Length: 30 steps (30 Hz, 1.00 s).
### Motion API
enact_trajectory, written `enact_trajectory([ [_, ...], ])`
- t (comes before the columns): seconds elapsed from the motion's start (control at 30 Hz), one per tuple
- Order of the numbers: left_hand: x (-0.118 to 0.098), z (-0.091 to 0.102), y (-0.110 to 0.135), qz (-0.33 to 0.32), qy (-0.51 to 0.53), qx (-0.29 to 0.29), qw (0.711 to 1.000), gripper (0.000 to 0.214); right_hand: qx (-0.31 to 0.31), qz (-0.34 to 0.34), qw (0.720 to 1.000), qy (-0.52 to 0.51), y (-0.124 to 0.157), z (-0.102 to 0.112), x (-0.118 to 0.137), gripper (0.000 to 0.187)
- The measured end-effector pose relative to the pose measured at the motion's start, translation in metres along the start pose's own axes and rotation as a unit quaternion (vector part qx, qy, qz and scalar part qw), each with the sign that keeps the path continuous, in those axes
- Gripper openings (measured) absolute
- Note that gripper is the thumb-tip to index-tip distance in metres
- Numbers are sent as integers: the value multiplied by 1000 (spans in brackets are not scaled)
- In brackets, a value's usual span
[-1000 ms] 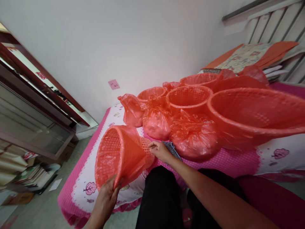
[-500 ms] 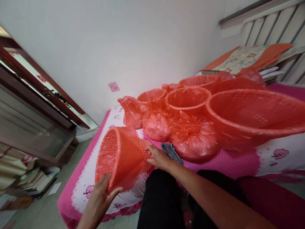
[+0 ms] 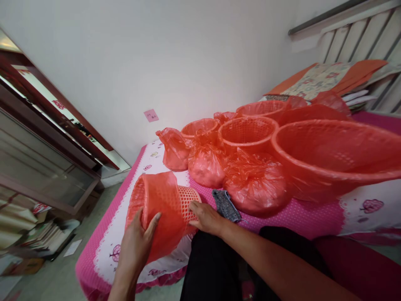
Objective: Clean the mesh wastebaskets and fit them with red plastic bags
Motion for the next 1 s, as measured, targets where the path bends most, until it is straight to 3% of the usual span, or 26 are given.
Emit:
enact_trajectory([
  [0.1,-2,-7,4,-8,-20,29,999,46,2,-5,1000,-24,0,0,-1,38],
  [0.4,-4,-15,16,-66,68,67,993,50,-44,-59,979,-189,-5,13,-7,16],
  [0.47,-7,-19,19,-75,79,73,991,50,-72,-83,964,-242,-8,16,-12,16],
  [0.67,-19,-34,32,-106,68,86,988,44,-118,-141,900,-396,-11,24,-17,47],
  [0.87,-23,-40,39,-129,54,86,986,42,-117,-148,841,-507,-7,24,0,45],
  [1.0,-21,-40,38,-121,53,94,987,39,-151,-185,800,-550,-3,21,-5,38],
])
Point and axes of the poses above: each hand's wrist, its own y-axis away from the middle knuckle, its own z-axis out of the back of the hand, x = y × z, the point moved 6 cm from there along -y, towards the middle knuckle, and after that the axes turned 6 degrees about z, right-handed, at the moved point
